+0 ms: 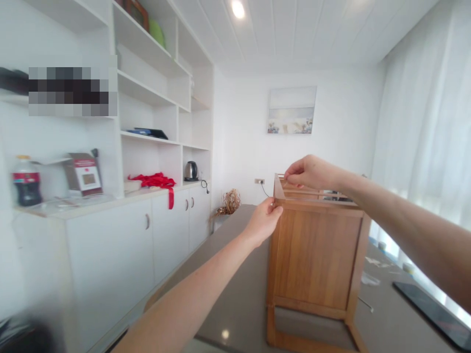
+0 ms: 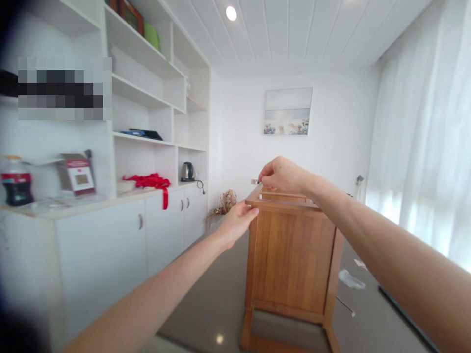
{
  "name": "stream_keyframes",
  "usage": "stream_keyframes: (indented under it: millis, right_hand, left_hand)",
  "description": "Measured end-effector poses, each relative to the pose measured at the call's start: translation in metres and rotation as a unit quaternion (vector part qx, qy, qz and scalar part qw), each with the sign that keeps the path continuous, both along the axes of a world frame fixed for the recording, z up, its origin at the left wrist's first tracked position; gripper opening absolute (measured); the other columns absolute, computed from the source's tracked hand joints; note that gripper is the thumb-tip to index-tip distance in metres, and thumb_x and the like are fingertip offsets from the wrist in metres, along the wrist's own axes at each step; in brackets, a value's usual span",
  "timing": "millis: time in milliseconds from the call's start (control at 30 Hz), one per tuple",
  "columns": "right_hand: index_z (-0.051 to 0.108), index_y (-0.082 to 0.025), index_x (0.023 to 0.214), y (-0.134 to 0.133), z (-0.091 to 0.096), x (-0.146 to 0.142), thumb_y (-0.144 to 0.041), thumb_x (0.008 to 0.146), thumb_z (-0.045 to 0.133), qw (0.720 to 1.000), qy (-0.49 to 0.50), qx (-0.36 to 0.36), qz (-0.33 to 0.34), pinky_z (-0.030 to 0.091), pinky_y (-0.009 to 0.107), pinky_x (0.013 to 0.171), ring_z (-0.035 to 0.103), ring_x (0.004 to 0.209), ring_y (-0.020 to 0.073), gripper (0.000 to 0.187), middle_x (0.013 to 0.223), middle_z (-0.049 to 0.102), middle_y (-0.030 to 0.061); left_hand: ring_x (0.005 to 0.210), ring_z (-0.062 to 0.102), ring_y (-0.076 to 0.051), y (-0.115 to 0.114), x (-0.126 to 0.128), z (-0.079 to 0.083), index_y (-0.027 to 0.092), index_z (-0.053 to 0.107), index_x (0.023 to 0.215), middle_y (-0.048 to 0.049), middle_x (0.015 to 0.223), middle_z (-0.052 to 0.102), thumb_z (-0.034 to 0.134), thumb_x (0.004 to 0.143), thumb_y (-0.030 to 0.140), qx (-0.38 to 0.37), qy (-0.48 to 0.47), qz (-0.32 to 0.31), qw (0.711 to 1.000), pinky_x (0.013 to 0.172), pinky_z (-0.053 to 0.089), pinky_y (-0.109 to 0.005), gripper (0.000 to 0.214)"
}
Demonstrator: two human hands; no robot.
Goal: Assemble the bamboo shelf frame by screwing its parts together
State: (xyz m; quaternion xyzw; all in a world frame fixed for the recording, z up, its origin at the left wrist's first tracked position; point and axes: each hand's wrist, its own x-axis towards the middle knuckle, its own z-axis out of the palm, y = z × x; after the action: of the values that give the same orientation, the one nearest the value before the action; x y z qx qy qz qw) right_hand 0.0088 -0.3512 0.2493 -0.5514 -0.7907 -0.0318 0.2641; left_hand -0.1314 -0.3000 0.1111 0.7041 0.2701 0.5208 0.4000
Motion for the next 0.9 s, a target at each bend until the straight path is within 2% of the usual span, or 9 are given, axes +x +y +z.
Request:
stream_keyframes:
  millis: [133,300,600,900]
  right_hand:
    - [0.071,-0.019,0.077,0.002,-0.001,-0.005,-0.022,0.068,0.053,0.999,-0.032,0.011,0.012,0.041,0.02,0.057,0.057,0.063,0.0118,0.02,0.069,0.067,-0.0011]
    - [0.069,-0.019,0.074,0.007,0.001,-0.006,-0.021,0.067,0.05,0.996,-0.083,0.001,0.034,0.038,0.02,0.055,0.055,0.063,0.0113,0.021,0.07,0.066,-0.0022]
    - [0.068,-0.021,0.07,0.019,0.003,-0.008,-0.021,0.065,0.049,0.989,-0.126,-0.031,0.068,0.038,0.022,0.057,0.058,0.069,0.0152,0.02,0.072,0.067,-0.0006]
    - [0.07,-0.022,0.073,0.023,0.005,-0.011,-0.028,0.064,0.055,0.99,-0.121,-0.073,0.027,0.038,0.023,0.053,0.056,0.064,0.0147,0.019,0.069,0.066,-0.0015]
  left_hand:
    - [0.079,0.06,-0.017,0.002,-0.002,0.001,0.017,0.056,0.101,-0.0062,0.089,0.065,0.048,0.083,0.025,-0.004,0.006,-0.035,0.999,0.065,0.041,-0.026,0.021]
    - [0.079,0.06,-0.018,0.004,-0.004,0.002,0.017,0.056,0.101,-0.0064,0.087,0.065,0.048,0.083,0.027,-0.013,0.021,-0.035,0.999,0.065,0.041,-0.026,0.021]
    - [0.081,0.06,-0.017,0.002,-0.004,0.008,0.017,0.057,0.102,-0.0064,0.089,0.066,0.05,0.082,0.023,-0.03,0.005,-0.047,0.998,0.069,0.041,-0.026,0.022]
    - [0.079,0.059,-0.016,0.005,-0.004,0.003,0.017,0.06,0.096,-0.0059,0.088,0.066,0.05,0.082,0.026,-0.022,0.011,-0.028,0.999,0.07,0.041,-0.027,0.019]
